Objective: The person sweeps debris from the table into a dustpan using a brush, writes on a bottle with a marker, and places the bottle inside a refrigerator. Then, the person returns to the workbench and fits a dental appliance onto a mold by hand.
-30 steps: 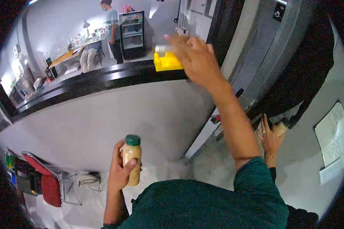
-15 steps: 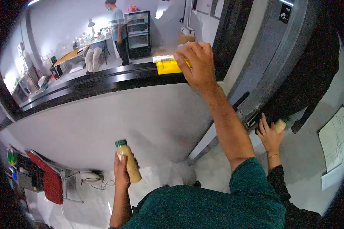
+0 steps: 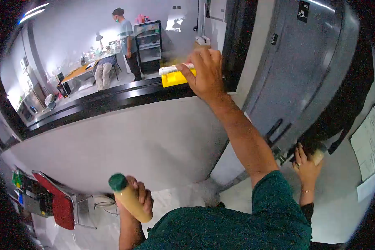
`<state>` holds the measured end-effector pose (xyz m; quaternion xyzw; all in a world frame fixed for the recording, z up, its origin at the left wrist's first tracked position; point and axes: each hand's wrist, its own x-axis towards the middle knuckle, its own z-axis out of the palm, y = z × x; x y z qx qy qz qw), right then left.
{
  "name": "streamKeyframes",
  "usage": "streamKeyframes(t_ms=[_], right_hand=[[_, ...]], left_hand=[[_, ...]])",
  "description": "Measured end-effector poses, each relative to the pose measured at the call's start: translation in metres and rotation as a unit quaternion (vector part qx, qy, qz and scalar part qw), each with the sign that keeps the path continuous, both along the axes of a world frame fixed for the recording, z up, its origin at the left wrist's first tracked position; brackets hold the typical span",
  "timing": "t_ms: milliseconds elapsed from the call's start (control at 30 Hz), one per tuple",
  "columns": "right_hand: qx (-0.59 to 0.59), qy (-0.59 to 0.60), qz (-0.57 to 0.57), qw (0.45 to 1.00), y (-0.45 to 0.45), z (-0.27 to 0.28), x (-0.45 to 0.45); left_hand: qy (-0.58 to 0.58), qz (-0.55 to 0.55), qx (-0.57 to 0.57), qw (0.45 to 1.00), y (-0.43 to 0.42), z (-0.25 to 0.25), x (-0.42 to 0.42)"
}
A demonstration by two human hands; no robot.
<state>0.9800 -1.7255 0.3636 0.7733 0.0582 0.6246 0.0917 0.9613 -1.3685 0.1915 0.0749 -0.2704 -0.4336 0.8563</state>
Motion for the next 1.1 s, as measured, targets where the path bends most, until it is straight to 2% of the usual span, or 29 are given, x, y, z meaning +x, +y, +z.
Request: streamKeyframes(t_ms=[167,300,400,533,633,667,767,800,1000,1100], right_hand=[[0.004,0.029,0.037,0.999,-0.002,-0.014,0.0],[0.053,0.014,0.095,0.994,-0.003,-0.014,0.002],[0.065,-0.046,0.079,0.994,-0.005,-0.015,0.003],[0.033,-0.021,0.052,0.998,-0.002,-0.018,0.002],[0.039,-0.034,0.058,0.997,-0.007,-0.019,0.002],[0.043,-0.035,0.062,0.997,-0.008,-0.021,0.002],[0.049,-0.049,0.069,0.995,-0.01,-0.025,0.006],[0.047,-0.055,0.07,0.995,-0.01,-0.025,0.004],[0.059,-0.05,0.089,0.993,-0.006,-0.026,-0.001],[0.058,-0.042,0.076,0.995,-0.006,-0.027,-0.002]], left_hand=[[0.051,-0.031,0.017,0.998,0.025,-0.015,-0.021],[0.042,-0.042,0.034,0.998,0.037,-0.026,-0.019],[0.049,-0.062,0.026,0.997,0.037,-0.029,-0.017],[0.038,-0.038,0.014,0.998,0.034,-0.032,-0.024],[0.049,-0.004,0.05,0.998,0.029,-0.026,-0.031],[0.007,-0.026,0.047,0.999,0.026,-0.026,-0.025],[0.067,-0.017,0.052,0.996,0.023,-0.027,-0.03],[0.018,-0.026,0.062,0.998,0.024,-0.032,-0.023],[-0.011,-0.024,0.066,0.997,0.029,-0.027,-0.023],[0.015,-0.043,0.057,0.997,0.031,-0.031,-0.022]])
